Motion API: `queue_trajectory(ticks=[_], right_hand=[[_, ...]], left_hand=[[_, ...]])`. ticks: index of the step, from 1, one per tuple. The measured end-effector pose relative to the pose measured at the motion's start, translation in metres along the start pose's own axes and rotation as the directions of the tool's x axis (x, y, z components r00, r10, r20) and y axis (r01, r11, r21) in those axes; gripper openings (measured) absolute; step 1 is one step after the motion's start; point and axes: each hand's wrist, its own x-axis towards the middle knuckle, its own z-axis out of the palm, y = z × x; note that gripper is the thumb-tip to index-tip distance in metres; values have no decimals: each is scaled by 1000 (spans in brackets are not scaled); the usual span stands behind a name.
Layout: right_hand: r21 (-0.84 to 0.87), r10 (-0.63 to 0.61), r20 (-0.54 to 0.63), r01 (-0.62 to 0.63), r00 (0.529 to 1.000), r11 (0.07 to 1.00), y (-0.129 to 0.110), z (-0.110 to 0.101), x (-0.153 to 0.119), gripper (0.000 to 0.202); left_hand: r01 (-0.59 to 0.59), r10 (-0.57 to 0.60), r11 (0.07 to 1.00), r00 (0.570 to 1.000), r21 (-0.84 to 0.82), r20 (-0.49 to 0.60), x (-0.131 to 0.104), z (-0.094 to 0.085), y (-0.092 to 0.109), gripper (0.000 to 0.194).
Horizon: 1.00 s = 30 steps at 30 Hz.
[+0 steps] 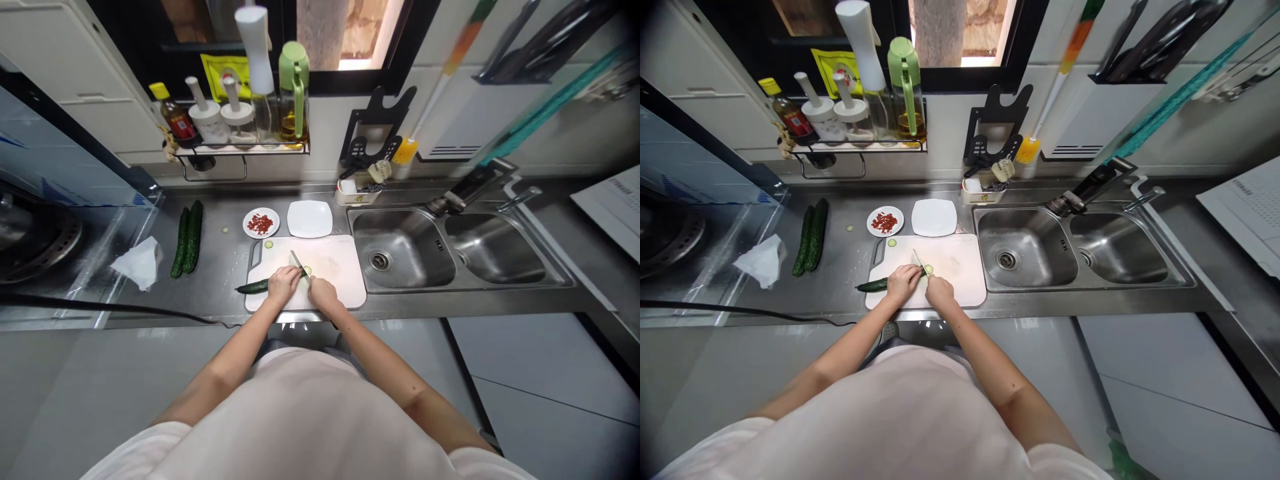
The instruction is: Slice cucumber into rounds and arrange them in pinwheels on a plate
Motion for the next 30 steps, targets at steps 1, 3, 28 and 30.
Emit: queue_trajectory(ticks=[1, 3, 28, 30], right_hand=[[-1, 2, 5, -2, 1000, 1000, 0, 0, -2, 32], [-8, 7, 20, -7, 1000, 1000, 3, 2, -8, 30], [-37, 26, 70, -23, 997, 999, 17, 12, -31, 25], [-40, 14, 64, -11, 998, 999, 18, 13, -31, 25]], left_hand=[[-3, 3, 1000, 1000, 5, -4, 0, 0, 0, 21], [-9, 9, 1000, 1000, 13, -14, -1, 0, 1, 21], [18, -18, 1000, 1000, -17, -22, -2, -1, 3, 21], [21, -21, 1000, 1000, -21, -23, -2, 0, 3, 21]])
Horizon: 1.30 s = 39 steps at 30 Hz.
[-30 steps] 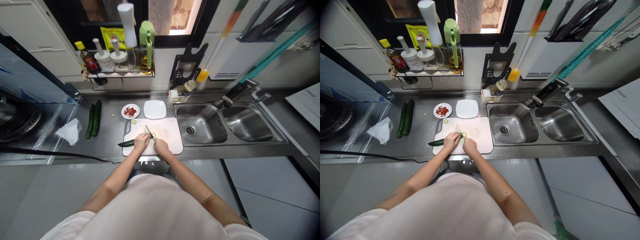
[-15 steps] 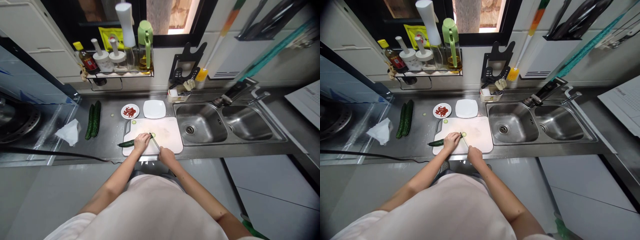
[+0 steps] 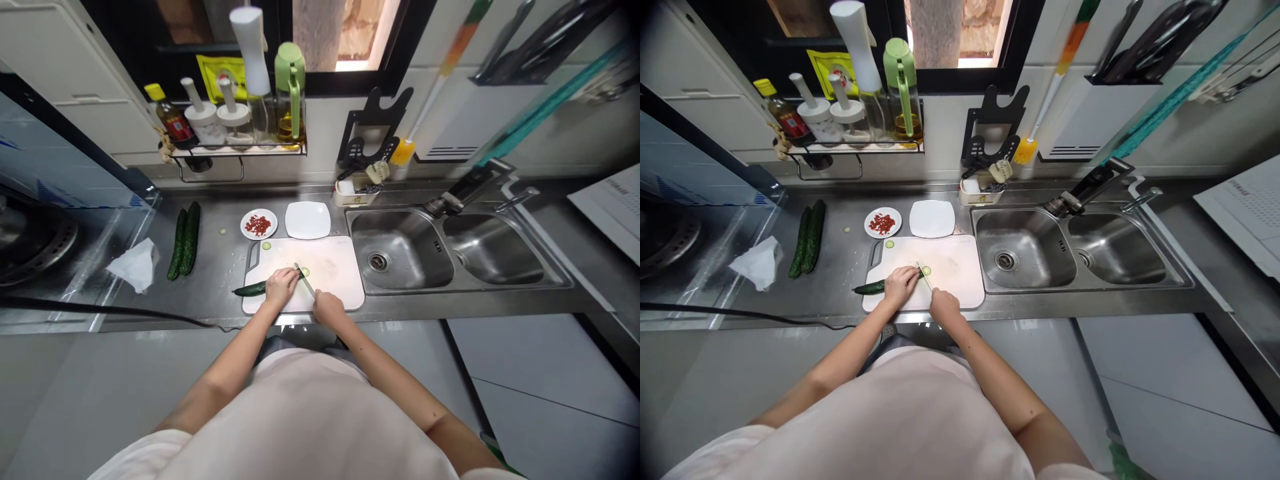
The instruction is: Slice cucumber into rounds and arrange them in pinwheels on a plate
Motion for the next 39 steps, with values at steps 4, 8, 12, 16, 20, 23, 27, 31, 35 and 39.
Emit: queue_trajectory(ticks=[4, 8, 12, 16, 20, 23, 27, 31, 35, 39], right_hand=[[-6, -5, -10, 5, 1000, 1000, 1, 1, 3, 25], [-6, 12, 3, -12, 1000, 1000, -2, -5, 8, 26], [-3, 4, 4, -4, 1000, 1000, -7, -11, 15, 29], [11, 7, -19, -7, 1000, 1000, -10, -12, 20, 29], [22, 11, -17, -10, 1000, 1000, -10, -13, 24, 29], [31, 17, -12, -16, 1000, 999, -11, -14, 26, 29], [32, 3, -21, -2, 1000, 999, -11, -12, 28, 30], [45, 6, -45, -4, 999, 999, -14, -9, 30, 30], [57, 13, -68, -9, 998, 998, -16, -10, 31, 31], [47, 12, -58, -9, 998, 999, -16, -12, 30, 31]], left_hand=[[2, -2, 1000, 1000, 0, 5, 0, 1, -1, 21], [6, -6, 1000, 1000, 8, 9, 0, 0, 0, 21], [2, -2, 1000, 1000, 3, 5, 0, 0, 0, 21], [-5, 5, 1000, 1000, -7, 5, 0, 0, 0, 21], [-12, 12, 1000, 1000, -2, 1, 1, 0, 0, 21], [-18, 17, 1000, 1000, -9, -5, 1, 0, 1, 21], [0, 0, 1000, 1000, -9, 1, 1, -2, 1, 21], [9, -9, 1000, 1000, 1, 23, 1, -3, 1, 21], [17, -17, 1000, 999, 7, 48, 3, -3, 1, 23], [38, -38, 999, 995, -4, 89, 4, -5, 2, 25]])
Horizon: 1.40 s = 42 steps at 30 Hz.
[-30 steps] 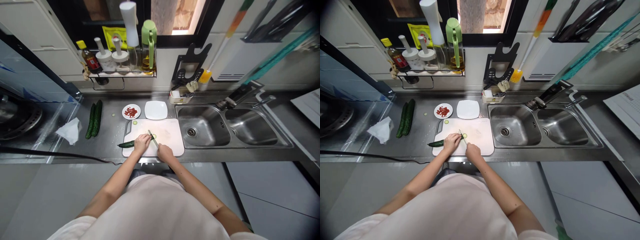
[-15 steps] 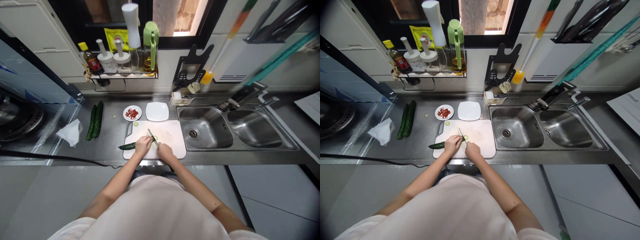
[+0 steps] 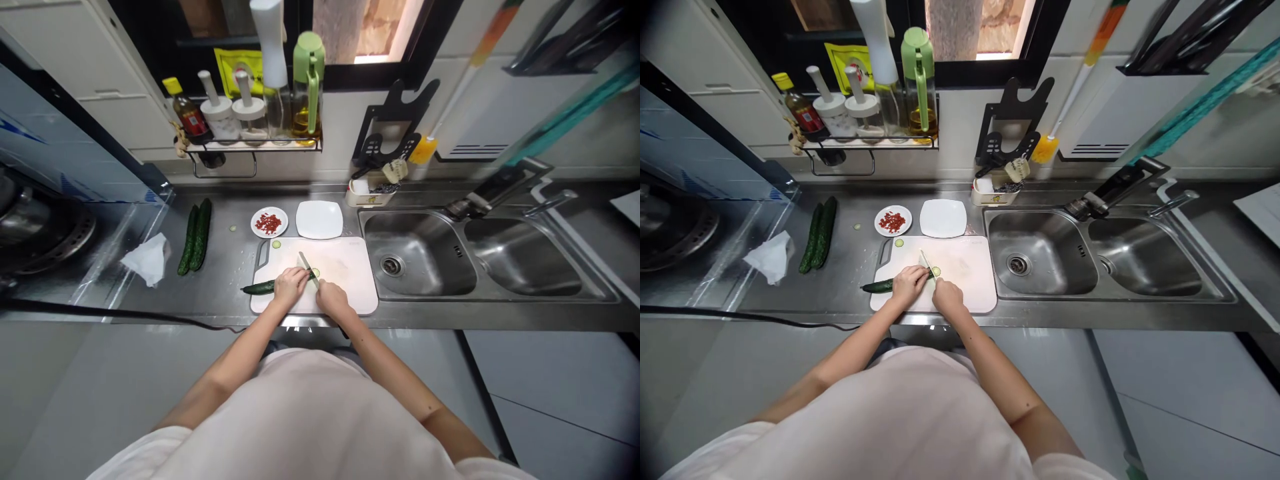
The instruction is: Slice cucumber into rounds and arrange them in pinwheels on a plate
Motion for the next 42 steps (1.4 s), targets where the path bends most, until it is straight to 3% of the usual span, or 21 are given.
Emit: queue_trajectory(ticks=[7, 12, 15, 19, 27, 31, 35, 39, 42], right_hand=[[0, -2, 7, 2, 1000, 1000, 16, -1, -19, 28], [82, 103, -85, -96, 991, 992, 40, -7, -28, 29], [119, 171, -110, -158, 979, 980, 53, -7, -29, 30], [142, 205, -104, -190, 973, 972, 62, 0, -30, 31], [153, 227, -92, -211, 970, 965, 68, 7, -28, 33], [148, 219, -113, -201, 969, 968, 70, 9, -25, 31], [149, 216, -100, -200, 971, 968, 71, 10, -23, 31], [153, 207, -98, -191, 973, 970, 72, 10, -21, 30], [153, 202, -92, -187, 975, 970, 72, 9, -20, 29]], left_hand=[[121, -119, 992, 990, -28, 73, 4, -9, 7, 24], [224, -218, 974, 962, -18, 165, 12, -18, 15, 33], [189, -202, 979, 952, 77, 229, 21, -18, 24, 42], [154, -221, 960, 929, 233, 296, 34, -11, 37, 38], [210, -296, 933, 910, 293, 290, 49, 1, 41, 26], [263, -327, 933, 905, 244, 273, 54, 1, 44, 19], [256, -283, 958, 920, 132, 272, 56, -1, 48, 12], [372, -351, 927, 904, -45, 242, 61, -9, 32, 5], [532, -504, 832, 844, -161, 184, 69, -19, 0, 10]])
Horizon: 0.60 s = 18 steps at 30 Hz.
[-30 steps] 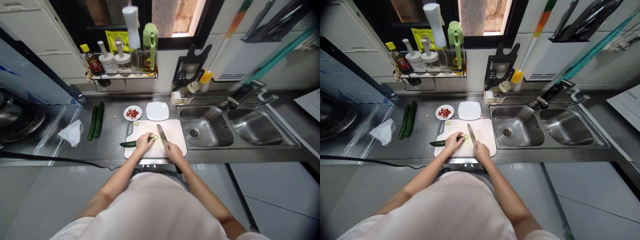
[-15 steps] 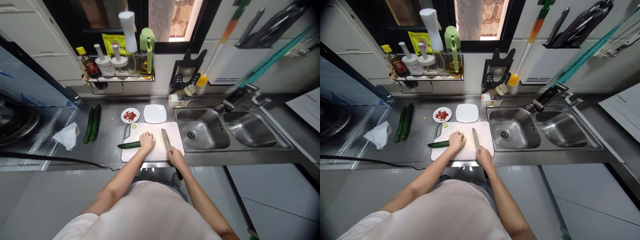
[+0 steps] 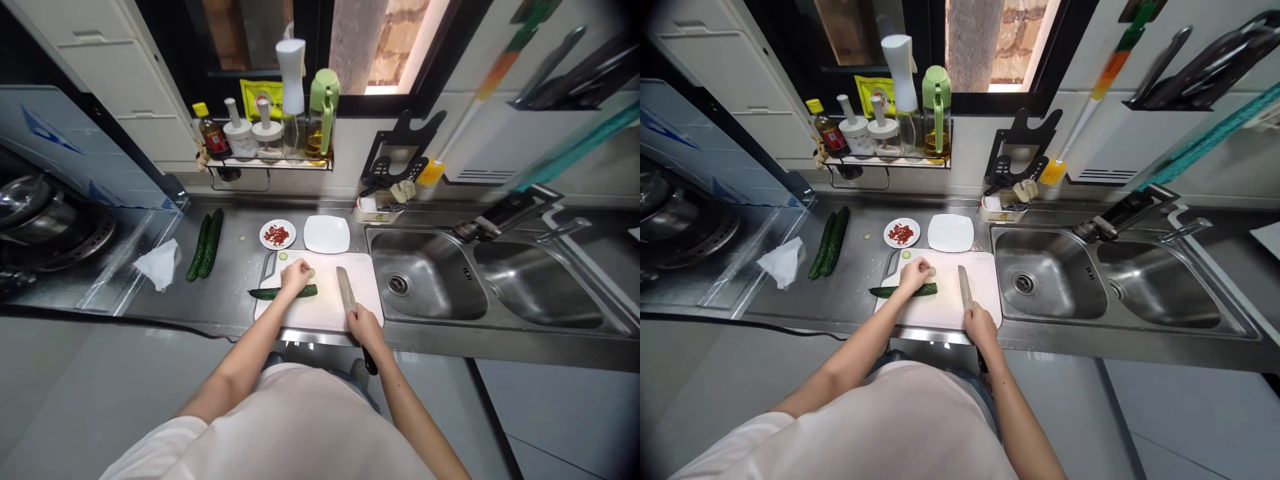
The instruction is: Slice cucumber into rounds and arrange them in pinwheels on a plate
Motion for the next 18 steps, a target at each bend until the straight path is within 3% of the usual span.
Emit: queue_trajectory(ticks=[3, 7, 18], right_hand=[[4, -4, 8, 4, 1000, 1000, -1, -2, 0, 29], [16, 4, 23, -4, 1000, 1000, -2, -4, 0, 29], [16, 15, 57, -15, 998, 1000, 0, -4, 4, 27]], left_hand=[[126, -133, 989, 986, -75, -96, 24, -18, -25, 15], [182, -194, 979, 969, -91, -155, 45, -30, -47, 18], [225, -220, 974, 961, 13, -170, 61, -26, -51, 19]])
